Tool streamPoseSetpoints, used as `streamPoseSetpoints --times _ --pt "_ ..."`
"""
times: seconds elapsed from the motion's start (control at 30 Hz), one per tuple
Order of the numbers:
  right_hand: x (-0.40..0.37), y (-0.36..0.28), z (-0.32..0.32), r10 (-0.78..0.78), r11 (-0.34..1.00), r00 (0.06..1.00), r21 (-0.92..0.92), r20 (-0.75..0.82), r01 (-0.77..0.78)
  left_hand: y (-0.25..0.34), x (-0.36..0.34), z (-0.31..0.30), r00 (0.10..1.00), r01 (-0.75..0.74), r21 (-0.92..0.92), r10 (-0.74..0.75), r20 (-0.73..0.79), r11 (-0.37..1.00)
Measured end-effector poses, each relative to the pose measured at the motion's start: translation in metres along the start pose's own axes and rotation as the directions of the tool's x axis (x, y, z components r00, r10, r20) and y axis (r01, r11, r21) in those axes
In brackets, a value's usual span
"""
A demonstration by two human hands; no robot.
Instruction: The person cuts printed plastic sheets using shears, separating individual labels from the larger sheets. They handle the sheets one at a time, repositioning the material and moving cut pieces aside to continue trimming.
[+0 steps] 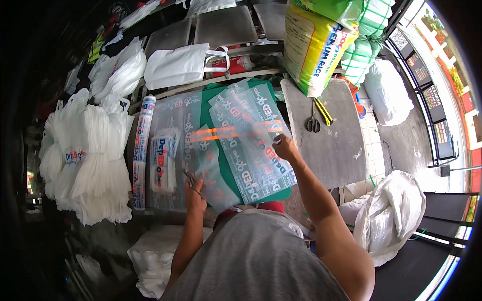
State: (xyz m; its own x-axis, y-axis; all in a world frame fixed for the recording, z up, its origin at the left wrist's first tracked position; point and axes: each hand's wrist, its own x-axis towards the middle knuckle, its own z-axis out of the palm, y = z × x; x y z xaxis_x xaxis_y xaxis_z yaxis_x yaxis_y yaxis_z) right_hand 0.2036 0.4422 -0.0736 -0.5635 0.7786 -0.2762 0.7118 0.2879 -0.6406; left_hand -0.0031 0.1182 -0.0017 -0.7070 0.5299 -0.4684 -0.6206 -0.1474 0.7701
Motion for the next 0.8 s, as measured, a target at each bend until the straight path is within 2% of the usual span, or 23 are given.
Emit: streamPoseSetpoints --times 0.03,0.07,0.1,0.13,0.17,0.2,0.23,0.27,0.3,0.33,0.37,0.43,0.47,0.5,0.57,0.63,0.7,0.73,0.77,0.8 --pt "-0.009 -0.002 0.003 -0.006 0.989 0.994 0.145 0.106 -0.009 0.002 0.005 0.003 0.997 -0.029 -0.024 0.031 0.066 0.999" --pt "-0.031 -0.017 0.000 0.023 0.842 0.942 0.502 0.335 -0.199 0.005 0.009 0.011 0.998 -0.029 -0.019 0.030 0.063 0.999" --pt "-0.049 -0.011 0.007 -0.447 0.843 0.865 0.429 0.228 0.323 0.009 0.011 0.026 0.990 -0.087 -0.062 0.093 0.104 0.994" --pt "-0.051 0.007 0.037 -0.761 0.634 0.648 0.202 -0.010 0.747 0.014 0.009 0.038 0.977 -0.142 -0.109 0.157 0.144 0.984" --pt "-0.078 -0.010 0.035 -0.602 0.772 0.788 0.342 0.126 0.535 0.020 0.005 0.047 0.976 -0.142 -0.109 0.158 0.150 0.984" --pt "-0.087 0.002 0.073 -0.462 0.697 0.879 0.659 0.113 0.282 0.027 -0.001 0.055 0.979 -0.106 -0.121 0.124 0.160 0.987" --pt "-0.087 0.016 0.110 -0.315 0.476 0.936 0.879 0.160 0.010 0.031 -0.005 0.060 0.981 -0.069 -0.133 0.091 0.169 0.989" --pt "-0.098 -0.004 0.107 -0.314 0.476 0.937 0.879 0.155 0.014 0.033 -0.008 0.059 0.980 -0.069 -0.132 0.091 0.174 0.989" --pt "-0.116 -0.037 0.091 -0.110 0.456 0.962 0.873 0.251 -0.175 0.035 -0.010 0.057 0.980 -0.023 -0.028 0.028 0.197 0.999" --pt "-0.126 -0.058 0.082 0.092 0.395 0.933 0.848 0.347 -0.354 0.037 -0.013 0.053 0.976 0.021 0.078 -0.037 0.214 0.997" --pt "-0.128 -0.060 0.086 0.096 0.390 0.935 0.851 0.342 -0.351 0.035 -0.016 0.047 0.975 0.023 0.083 -0.040 0.220 0.996" --pt "-0.131 -0.065 0.095 0.048 0.758 0.993 0.643 0.108 -0.106 0.026 -0.020 0.029 0.959 0.117 0.059 -0.128 0.255 0.991" --pt "-0.133 -0.070 0.095 0.094 0.804 0.993 0.582 0.069 -0.117 0.027 -0.023 0.024 0.962 0.134 0.080 -0.150 0.229 0.988" --pt "-0.133 -0.069 0.098 0.106 0.802 0.992 0.584 0.066 -0.124 0.028 -0.026 0.019 0.959 0.143 0.086 -0.160 0.234 0.986" --pt "-0.135 -0.067 0.104 0.030 0.809 0.999 0.586 0.015 -0.033 0.030 -0.034 0.007 0.958 0.187 0.125 -0.209 0.198 0.974" --pt "-0.151 -0.086 0.098 0.036 0.791 0.999 0.611 0.002 -0.030 0.015 -0.025 -0.014 0.956 0.206 0.098 -0.222 0.193 0.974" --pt "-0.159 -0.094 0.100 -0.045 0.638 0.973 0.756 0.226 -0.146 0.002 -0.013 -0.033 0.968 0.164 0.223 -0.200 0.149 0.961" --pt "-0.161 -0.095 0.109 0.044 0.622 0.946 0.732 0.322 -0.278 -0.013 0.000 -0.049 0.969 0.154 0.333 -0.208 0.134 0.930" --pt "-0.163 -0.098 0.116 0.047 0.624 0.946 0.731 0.319 -0.277 -0.014 0.000 -0.054 0.968 0.155 0.331 -0.210 0.138 0.931" --pt "-0.165 -0.100 0.123 0.080 0.518 0.907 0.760 0.413 -0.391 -0.017 0.000 -0.056 0.967 0.108 0.416 -0.193 0.168 0.903"
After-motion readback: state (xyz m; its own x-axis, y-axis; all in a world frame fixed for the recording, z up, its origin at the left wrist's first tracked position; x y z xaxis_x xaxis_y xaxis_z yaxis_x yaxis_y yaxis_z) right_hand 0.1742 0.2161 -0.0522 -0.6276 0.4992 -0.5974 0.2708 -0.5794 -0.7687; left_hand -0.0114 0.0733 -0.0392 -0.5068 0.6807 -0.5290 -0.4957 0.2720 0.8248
